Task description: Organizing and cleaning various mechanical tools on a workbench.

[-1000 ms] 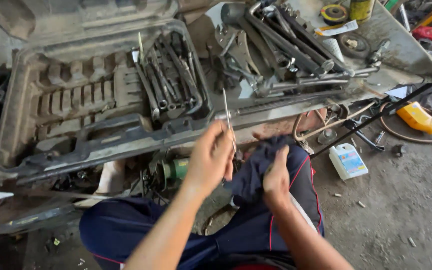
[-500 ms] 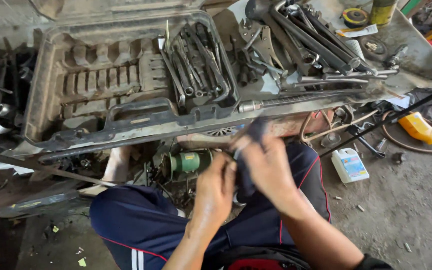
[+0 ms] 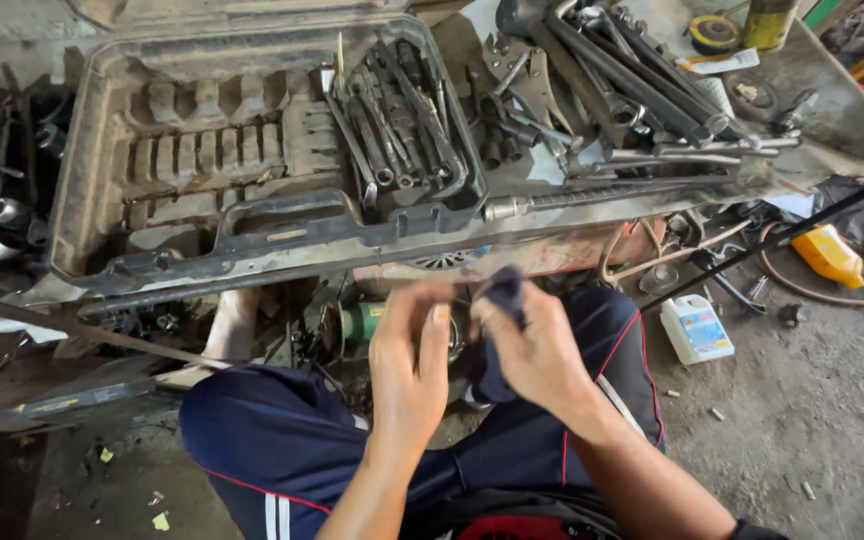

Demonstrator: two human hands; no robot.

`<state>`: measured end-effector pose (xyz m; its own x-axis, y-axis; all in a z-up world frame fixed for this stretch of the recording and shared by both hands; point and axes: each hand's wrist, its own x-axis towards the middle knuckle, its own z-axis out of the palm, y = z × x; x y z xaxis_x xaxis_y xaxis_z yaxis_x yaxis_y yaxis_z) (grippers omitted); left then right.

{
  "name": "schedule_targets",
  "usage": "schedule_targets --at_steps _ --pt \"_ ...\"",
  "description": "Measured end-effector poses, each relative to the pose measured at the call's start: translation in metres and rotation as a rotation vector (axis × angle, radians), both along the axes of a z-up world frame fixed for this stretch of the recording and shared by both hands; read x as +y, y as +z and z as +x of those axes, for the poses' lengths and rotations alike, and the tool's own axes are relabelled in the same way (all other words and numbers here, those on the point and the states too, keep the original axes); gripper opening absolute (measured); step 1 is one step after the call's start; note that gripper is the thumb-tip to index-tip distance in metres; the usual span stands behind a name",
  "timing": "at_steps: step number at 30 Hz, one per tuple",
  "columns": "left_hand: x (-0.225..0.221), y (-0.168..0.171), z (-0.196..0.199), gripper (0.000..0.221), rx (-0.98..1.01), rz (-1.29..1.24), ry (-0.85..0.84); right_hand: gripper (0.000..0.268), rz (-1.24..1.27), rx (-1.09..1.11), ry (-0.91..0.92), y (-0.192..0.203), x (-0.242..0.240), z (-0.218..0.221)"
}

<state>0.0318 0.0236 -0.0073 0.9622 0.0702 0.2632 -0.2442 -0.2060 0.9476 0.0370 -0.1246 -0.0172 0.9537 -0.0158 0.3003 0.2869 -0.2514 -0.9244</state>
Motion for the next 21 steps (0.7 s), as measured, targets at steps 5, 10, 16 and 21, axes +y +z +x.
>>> schedule_targets --at_steps 5,10,16,21 --pt "0.001 0.020 0.020 0.025 0.057 -0.505 -0.354 0.010 0.065 0.150 0.218 -0.011 0.006 -0.013" --pt "0.000 0.047 0.037 0.022 0.006 -0.360 -0.175 0.021 0.199 0.126 0.233 -0.017 0.008 -0.007" --pt "0.038 0.079 0.144 0.024 0.119 -0.411 0.013 0.024 0.028 0.160 -0.055 -0.130 -0.009 0.016" --pt "0.061 0.046 0.247 0.028 0.231 -0.187 -0.042 0.020 -0.133 0.350 -0.163 -0.232 -0.022 0.007"
